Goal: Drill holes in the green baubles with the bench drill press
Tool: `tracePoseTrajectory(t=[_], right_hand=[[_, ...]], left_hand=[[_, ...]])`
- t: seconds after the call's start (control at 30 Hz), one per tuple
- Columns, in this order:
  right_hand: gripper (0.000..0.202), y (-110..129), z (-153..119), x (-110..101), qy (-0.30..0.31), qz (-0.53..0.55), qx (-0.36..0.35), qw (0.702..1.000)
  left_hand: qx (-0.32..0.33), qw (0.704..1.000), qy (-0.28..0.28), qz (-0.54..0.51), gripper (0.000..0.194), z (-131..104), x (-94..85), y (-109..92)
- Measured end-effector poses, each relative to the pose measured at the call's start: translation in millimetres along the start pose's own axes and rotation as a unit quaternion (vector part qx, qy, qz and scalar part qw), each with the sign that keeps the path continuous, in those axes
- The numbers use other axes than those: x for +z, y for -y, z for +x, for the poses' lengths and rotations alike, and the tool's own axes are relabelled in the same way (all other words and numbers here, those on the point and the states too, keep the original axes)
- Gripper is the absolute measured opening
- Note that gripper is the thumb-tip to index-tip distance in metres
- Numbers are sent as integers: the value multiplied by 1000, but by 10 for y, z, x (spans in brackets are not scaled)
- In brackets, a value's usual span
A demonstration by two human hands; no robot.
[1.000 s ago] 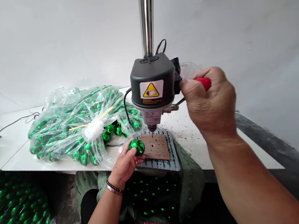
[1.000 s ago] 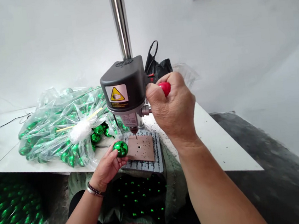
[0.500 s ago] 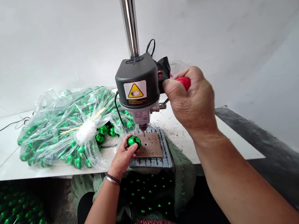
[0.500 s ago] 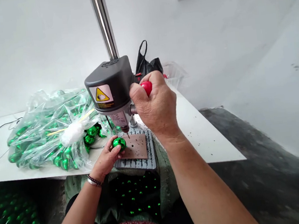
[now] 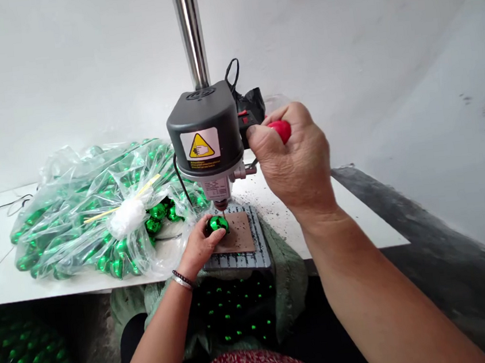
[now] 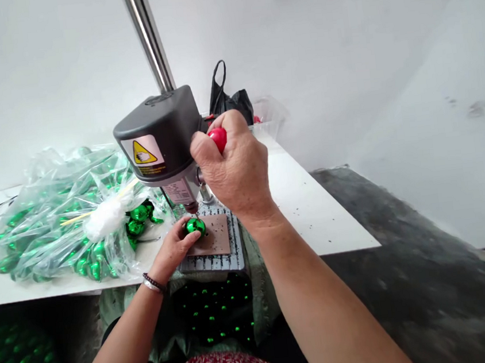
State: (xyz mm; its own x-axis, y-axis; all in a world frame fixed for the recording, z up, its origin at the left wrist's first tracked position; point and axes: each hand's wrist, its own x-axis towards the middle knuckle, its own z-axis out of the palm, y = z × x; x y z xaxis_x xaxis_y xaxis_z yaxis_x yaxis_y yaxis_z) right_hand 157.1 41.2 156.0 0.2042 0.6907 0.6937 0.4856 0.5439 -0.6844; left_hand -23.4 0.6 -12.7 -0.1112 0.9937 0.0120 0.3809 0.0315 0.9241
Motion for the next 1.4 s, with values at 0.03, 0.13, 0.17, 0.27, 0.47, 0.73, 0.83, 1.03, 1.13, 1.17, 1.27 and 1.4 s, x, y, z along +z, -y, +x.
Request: tracePoseTrajectory(t=[0.03, 0.13, 0.17, 0.27, 0.47, 0.73, 0.83, 1.03, 1.13, 1.17, 1.27, 1.4], right_hand=[[30, 0, 0, -5, 1, -3, -2, 1000], [31, 3, -3, -16, 5, -15, -5, 1000], [32, 4, -4, -18, 6, -19, -4, 1000], [32, 4, -6, -21, 10, -25, -3, 1000], [32, 11, -3, -21, 8, -40, 1, 999], [23, -23, -169, -84, 20, -9, 5, 1000], [22, -61, -263, -106, 9, 12, -13, 1000], [17, -109, -343, -125, -6, 19, -74, 997], [15, -128, -388, -134, -17, 11, -113, 993], [14, -137, -414, -137, -20, 9, -129, 991], [13, -165, -505, -144, -21, 4, -155, 988], [13, -198, -595, -137, -23, -10, -149, 989]], left_hand=[[5, 1000, 10, 12, 49, 4, -4, -18], [1, 999, 28, 45, 48, 8, -16, -86], [-4, 998, 31, 55, 50, 11, -13, -108], [-9, 996, 31, 86, 54, 26, 27, -155], [13, 995, 20, 94, 58, 56, 139, -163], [-1, 996, 31, 88, 59, 9, 157, -143], [0, 995, 26, 94, 59, 2, 162, -124], [13, 997, 33, 74, 55, -1, 159, -101], [17, 996, 31, 77, 53, -4, 158, -97], [15, 996, 30, 78, 53, -5, 160, -95], [12, 997, 30, 73, 55, -7, 168, -86], [20, 997, 32, 67, 53, -14, 169, -80]])
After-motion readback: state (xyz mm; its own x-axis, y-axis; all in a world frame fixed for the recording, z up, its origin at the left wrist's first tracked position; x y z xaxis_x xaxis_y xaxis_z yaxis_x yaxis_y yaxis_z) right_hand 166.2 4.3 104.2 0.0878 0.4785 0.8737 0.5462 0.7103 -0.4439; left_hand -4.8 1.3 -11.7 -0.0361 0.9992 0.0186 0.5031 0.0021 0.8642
